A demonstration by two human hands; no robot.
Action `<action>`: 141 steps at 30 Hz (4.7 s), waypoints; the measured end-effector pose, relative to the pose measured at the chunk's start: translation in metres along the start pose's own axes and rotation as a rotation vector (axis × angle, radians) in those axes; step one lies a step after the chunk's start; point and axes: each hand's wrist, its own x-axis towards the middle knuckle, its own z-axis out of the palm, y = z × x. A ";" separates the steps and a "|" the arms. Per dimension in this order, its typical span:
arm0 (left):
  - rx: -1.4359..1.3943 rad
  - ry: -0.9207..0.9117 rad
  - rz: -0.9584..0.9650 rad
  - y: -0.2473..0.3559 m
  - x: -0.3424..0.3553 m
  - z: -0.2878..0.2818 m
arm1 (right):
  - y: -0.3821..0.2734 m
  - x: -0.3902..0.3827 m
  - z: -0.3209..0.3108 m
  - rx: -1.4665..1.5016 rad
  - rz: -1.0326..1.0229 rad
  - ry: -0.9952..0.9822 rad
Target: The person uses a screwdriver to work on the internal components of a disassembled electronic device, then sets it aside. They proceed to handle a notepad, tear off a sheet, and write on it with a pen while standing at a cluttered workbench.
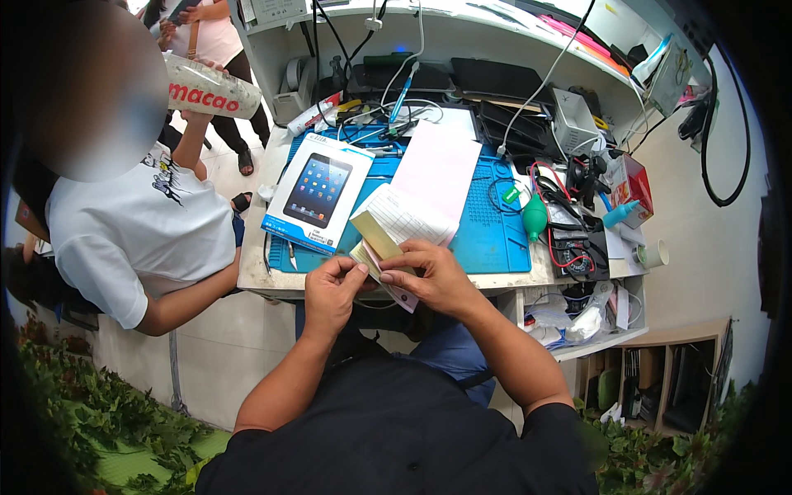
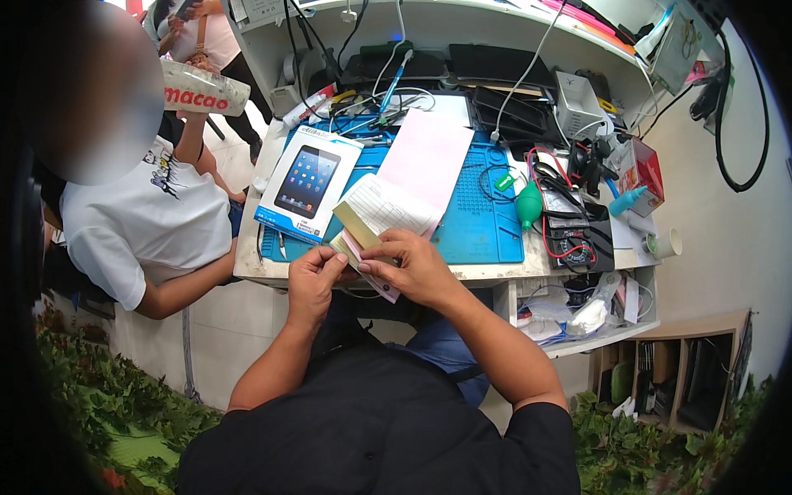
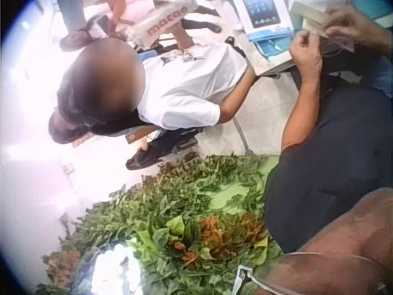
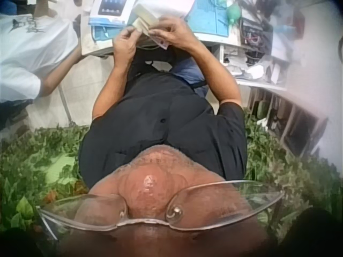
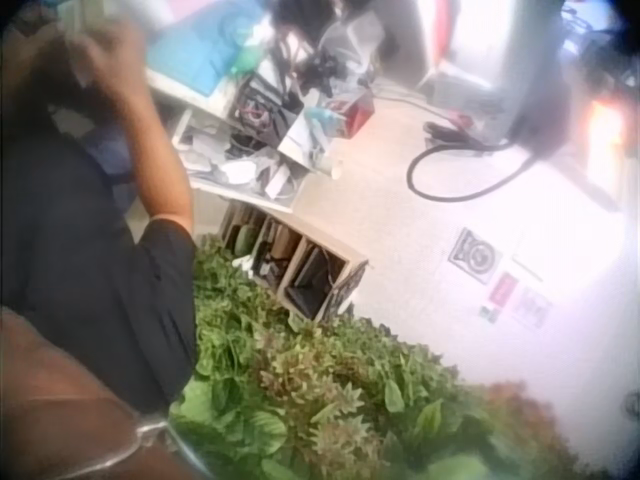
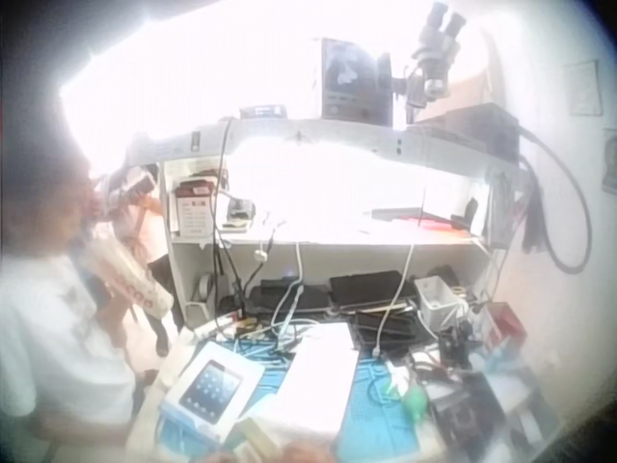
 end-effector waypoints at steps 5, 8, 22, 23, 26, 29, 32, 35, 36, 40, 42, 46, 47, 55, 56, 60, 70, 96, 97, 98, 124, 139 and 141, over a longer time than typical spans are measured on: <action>0.010 -0.001 0.000 -0.002 0.001 0.000 | 0.002 0.000 -0.004 0.061 0.059 -0.019; -0.045 0.005 0.004 -0.004 0.003 0.000 | 0.000 0.001 -0.007 0.066 0.114 -0.041; 0.160 0.018 0.100 0.031 -0.012 0.020 | -0.021 -0.007 -0.012 0.120 0.000 0.031; -0.023 -0.021 -0.011 0.029 -0.010 0.023 | -0.020 -0.007 -0.009 0.145 0.014 0.003; -0.044 -0.054 0.018 0.019 -0.011 0.016 | -0.015 -0.007 0.000 0.289 -0.020 0.001; -0.057 -0.056 0.007 0.021 -0.017 0.013 | -0.012 -0.004 -0.004 0.140 -0.108 -0.067; -0.054 -0.074 -0.003 0.024 -0.018 0.014 | -0.006 -0.003 -0.001 0.144 -0.128 -0.044; -0.064 -0.082 0.001 0.026 -0.020 0.014 | -0.011 -0.002 -0.002 0.114 -0.075 -0.054; -0.070 -0.086 0.002 0.027 -0.020 0.015 | -0.013 -0.002 -0.003 0.115 -0.044 -0.067; -0.062 -0.118 -0.001 0.027 -0.021 0.014 | -0.013 -0.002 -0.006 0.098 -0.024 -0.082; -0.041 -0.122 -0.002 0.027 -0.020 0.013 | -0.008 -0.002 -0.005 0.102 -0.040 -0.066; -0.048 -0.145 -0.006 0.022 -0.019 0.007 | -0.006 -0.002 -0.004 0.160 -0.035 -0.041; -0.052 -0.145 -0.005 0.021 -0.020 0.006 | -0.006 -0.001 -0.004 0.176 -0.037 -0.041; -0.054 -0.160 0.007 0.017 -0.019 0.004 | 0.003 -0.003 -0.005 0.350 0.053 -0.068; -0.054 -0.159 0.006 0.017 -0.019 0.004 | 0.004 -0.003 -0.004 0.380 0.038 -0.048; -0.044 -0.150 0.013 0.013 -0.019 0.002 | 0.003 -0.003 -0.005 0.415 0.073 -0.053; -0.065 -0.171 0.012 0.010 -0.018 0.002 | 0.002 -0.005 -0.005 0.470 0.098 -0.024; -0.050 -0.072 -0.072 0.015 -0.023 0.005 | -0.038 -0.008 -0.024 -0.101 -0.269 0.202; -0.058 -0.056 -0.102 0.014 -0.024 0.003 | -0.050 -0.006 -0.034 -0.148 -0.289 0.208; -0.065 -0.041 -0.132 0.013 -0.024 0.002 | -0.059 -0.002 -0.046 -0.203 -0.319 0.222; 1.040 0.285 0.194 0.093 0.097 -0.096 | -0.083 0.072 -0.131 -0.533 -0.536 0.304; -0.005 -0.037 0.298 0.093 0.103 -0.116 | -0.045 0.068 -0.156 -0.074 -0.143 0.344; 0.115 -0.032 0.352 0.091 0.119 -0.118 | -0.032 0.075 -0.163 -0.137 -0.240 0.406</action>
